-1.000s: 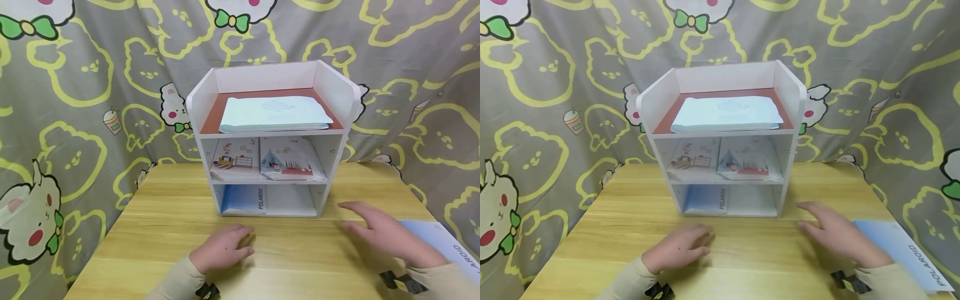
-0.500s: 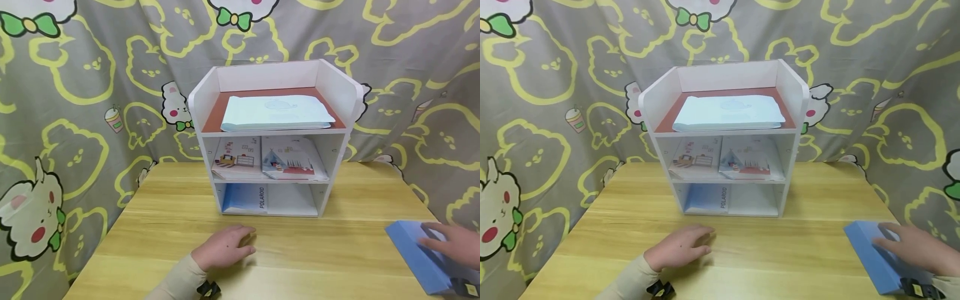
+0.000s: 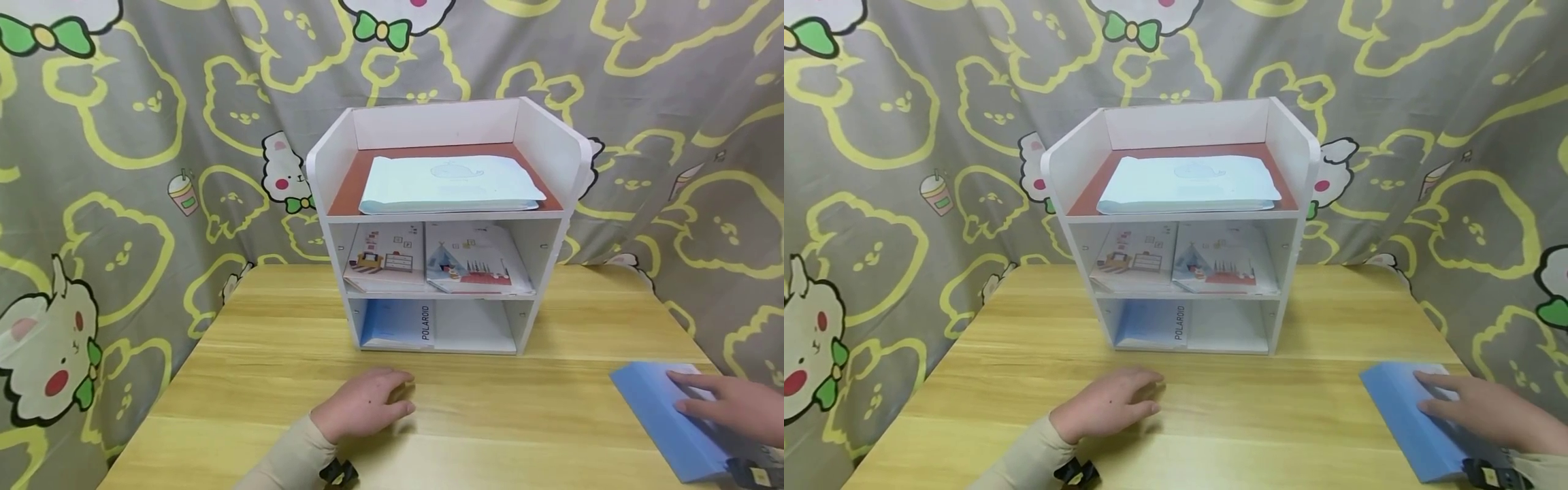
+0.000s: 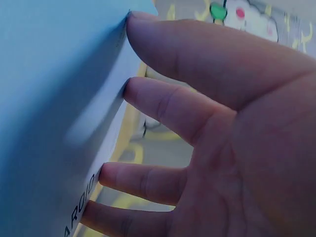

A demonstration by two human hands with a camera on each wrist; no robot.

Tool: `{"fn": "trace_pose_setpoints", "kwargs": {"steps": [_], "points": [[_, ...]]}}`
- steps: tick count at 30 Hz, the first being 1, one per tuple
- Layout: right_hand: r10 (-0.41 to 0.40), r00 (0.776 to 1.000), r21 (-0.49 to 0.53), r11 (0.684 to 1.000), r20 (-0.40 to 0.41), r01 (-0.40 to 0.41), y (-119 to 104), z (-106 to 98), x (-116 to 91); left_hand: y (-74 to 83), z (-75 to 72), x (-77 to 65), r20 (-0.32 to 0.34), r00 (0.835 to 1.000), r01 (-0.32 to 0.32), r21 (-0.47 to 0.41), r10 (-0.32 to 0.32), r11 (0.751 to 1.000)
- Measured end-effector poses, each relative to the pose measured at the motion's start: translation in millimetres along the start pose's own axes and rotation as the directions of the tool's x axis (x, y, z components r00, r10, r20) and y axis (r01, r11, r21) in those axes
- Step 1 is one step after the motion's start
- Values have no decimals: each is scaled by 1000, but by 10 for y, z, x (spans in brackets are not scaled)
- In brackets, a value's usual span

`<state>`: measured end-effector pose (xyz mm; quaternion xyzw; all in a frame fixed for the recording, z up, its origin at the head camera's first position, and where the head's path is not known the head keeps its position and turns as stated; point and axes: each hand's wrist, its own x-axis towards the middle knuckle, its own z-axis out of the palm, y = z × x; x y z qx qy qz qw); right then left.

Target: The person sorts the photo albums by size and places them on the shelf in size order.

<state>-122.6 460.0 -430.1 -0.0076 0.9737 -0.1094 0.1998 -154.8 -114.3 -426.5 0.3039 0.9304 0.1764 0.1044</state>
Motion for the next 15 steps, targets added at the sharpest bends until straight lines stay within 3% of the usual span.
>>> {"fn": "trace_pose_setpoints", "kwargs": {"steps": [5,8,13,15], "points": [[-136,990,3,991,-25,136,-481,-21,17,5,-3,1,-6,1000,2,6,-2,1000],[-205,974,-36,979,-95,203,-759,-8,11,16,-5,-5,-8,1000,2,12,-2,1000],[-266,950,-73,964,-161,257,-1124,58,9,24,1,-13,-8,1000,0,12,0,1000],[-262,951,-88,964,-166,251,-1263,95,9,27,1,-13,-8,1000,-4,12,4,1000]]}}
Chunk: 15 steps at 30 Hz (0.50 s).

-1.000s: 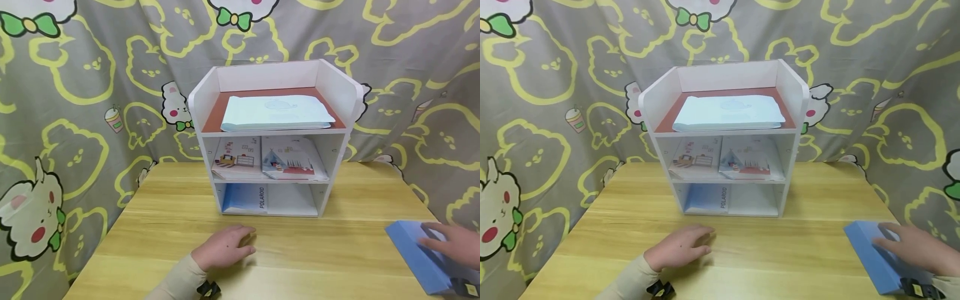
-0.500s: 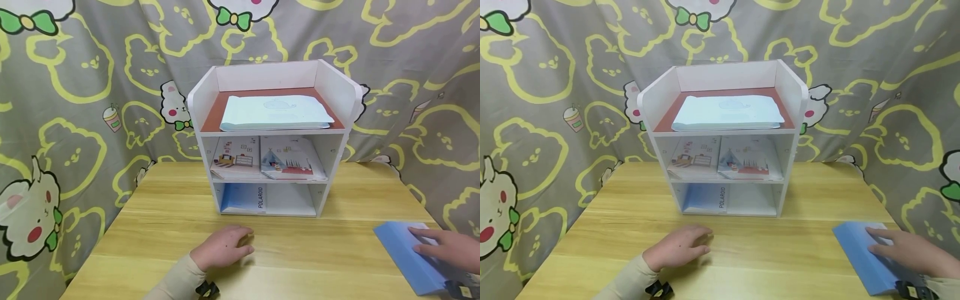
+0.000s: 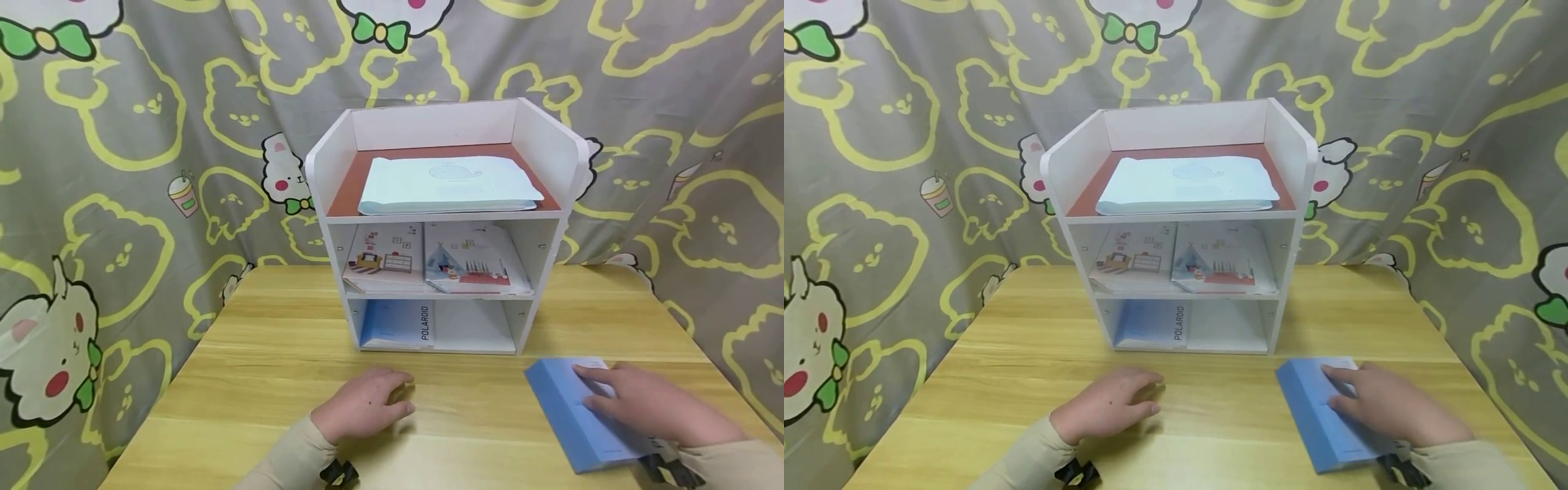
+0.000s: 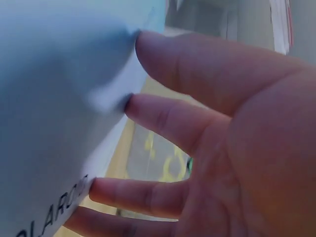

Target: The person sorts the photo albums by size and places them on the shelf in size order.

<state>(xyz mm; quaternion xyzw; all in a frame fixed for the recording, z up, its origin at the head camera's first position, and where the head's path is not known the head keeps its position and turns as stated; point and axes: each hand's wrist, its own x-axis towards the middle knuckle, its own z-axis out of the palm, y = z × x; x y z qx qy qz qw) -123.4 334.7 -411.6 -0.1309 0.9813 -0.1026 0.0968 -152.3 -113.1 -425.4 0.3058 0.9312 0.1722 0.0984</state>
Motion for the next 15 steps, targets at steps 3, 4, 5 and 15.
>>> {"fn": "trace_pose_setpoints", "kwargs": {"steps": [3,4,5,15], "points": [[-12,1000,-29,1000,-12,12,-212,67,33,4,8,0,-1,1000,-3,3,3,1000],[-19,1000,-35,999,-13,19,-283,85,43,6,9,0,-2,1000,-2,3,2,1000],[-26,1000,-35,999,-17,25,-354,100,55,7,11,0,-3,1000,-1,6,1,1000],[-92,994,-49,995,-64,89,-954,224,210,27,-1,2,11,1000,19,7,-19,1000]]}}
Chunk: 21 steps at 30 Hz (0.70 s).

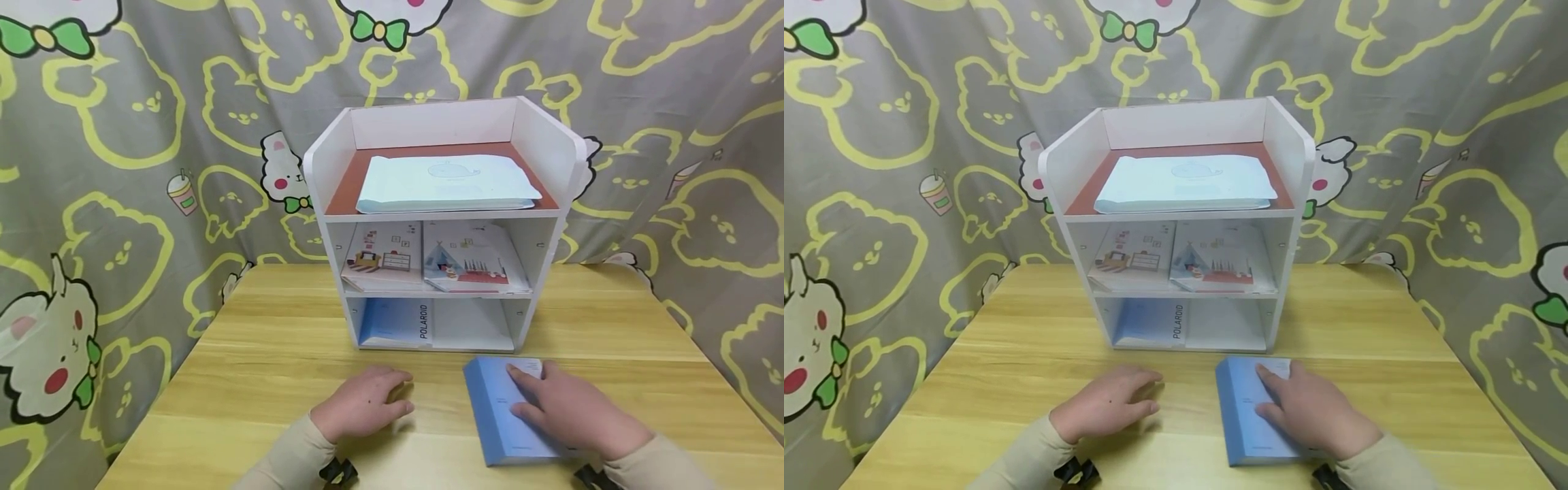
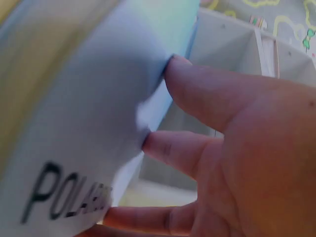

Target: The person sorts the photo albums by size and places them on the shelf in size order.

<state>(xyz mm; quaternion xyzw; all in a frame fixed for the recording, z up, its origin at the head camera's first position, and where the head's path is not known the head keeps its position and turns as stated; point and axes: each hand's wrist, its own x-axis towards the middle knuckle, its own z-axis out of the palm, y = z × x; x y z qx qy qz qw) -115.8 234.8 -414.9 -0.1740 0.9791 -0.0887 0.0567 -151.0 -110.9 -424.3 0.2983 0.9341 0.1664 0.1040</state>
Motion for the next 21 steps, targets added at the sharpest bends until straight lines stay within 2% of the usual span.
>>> {"fn": "trace_pose_setpoints", "kwargs": {"steps": [7,14,21], "points": [[-32,999,-17,999,-9,32,-301,106,153,33,-5,32,5,1000,0,10,0,1000],[-76,996,-94,993,-39,72,-386,86,134,103,18,72,14,1000,5,21,-5,1000],[-90,996,-13,996,-20,90,-384,82,122,203,29,127,27,1000,-15,27,15,1000]]}}
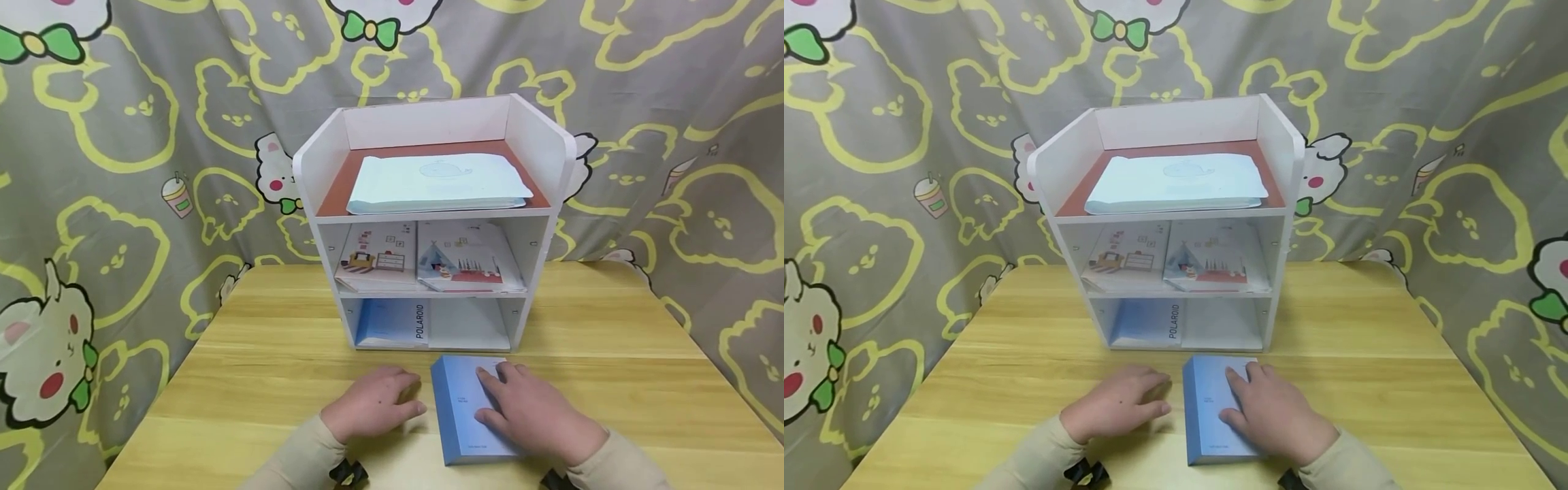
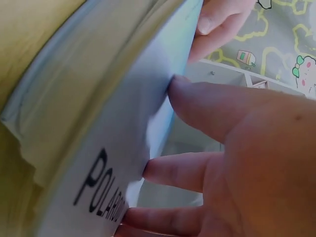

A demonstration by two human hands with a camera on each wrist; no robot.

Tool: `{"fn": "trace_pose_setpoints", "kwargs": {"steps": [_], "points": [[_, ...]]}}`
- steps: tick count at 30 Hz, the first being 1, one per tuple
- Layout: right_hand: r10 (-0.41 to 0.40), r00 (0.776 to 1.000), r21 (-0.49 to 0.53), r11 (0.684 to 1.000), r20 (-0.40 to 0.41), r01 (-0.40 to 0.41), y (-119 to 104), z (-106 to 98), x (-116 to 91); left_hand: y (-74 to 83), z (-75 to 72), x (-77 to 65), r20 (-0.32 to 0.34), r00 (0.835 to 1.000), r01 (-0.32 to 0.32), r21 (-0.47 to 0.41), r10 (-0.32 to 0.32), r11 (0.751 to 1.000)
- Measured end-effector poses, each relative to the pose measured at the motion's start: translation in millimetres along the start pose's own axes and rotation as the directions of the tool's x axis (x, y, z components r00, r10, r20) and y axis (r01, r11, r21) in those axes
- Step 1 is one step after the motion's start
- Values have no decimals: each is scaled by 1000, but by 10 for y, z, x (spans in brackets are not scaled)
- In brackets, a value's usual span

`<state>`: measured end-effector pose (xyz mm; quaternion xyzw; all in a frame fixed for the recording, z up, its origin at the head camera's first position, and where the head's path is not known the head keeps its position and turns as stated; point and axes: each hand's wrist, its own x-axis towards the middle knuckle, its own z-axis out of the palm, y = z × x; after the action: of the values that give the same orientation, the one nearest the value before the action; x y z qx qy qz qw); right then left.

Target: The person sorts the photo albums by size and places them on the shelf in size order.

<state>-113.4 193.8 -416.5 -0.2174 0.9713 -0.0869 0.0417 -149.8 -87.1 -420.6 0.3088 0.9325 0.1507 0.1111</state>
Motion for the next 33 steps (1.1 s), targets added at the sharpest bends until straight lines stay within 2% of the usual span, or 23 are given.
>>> {"fn": "trace_pose_setpoints", "kwargs": {"steps": [4,7,10,13,15,22,28,33], "points": [[7,1000,18,1000,0,-7,4,12,7,51,26,55,15,1000,-14,-14,14,1000],[13,1000,37,999,-1,-13,6,15,8,106,42,84,32,999,0,-56,2,998],[22,1000,62,998,1,-22,15,17,4,181,68,118,41,999,25,-155,-18,988],[21,1000,77,997,6,-21,30,17,1,261,114,165,49,998,47,-259,-35,965],[15,1000,80,997,11,-15,43,14,2,315,150,194,65,996,73,-294,-57,953],[-16,1000,74,997,18,15,84,-8,21,453,212,259,112,982,178,-255,-154,950],[-35,999,89,995,16,34,105,-29,20,494,217,259,126,977,197,-202,-174,959],[-38,999,146,989,29,34,150,-51,22,519,233,263,123,976,205,-220,-181,954]]}}
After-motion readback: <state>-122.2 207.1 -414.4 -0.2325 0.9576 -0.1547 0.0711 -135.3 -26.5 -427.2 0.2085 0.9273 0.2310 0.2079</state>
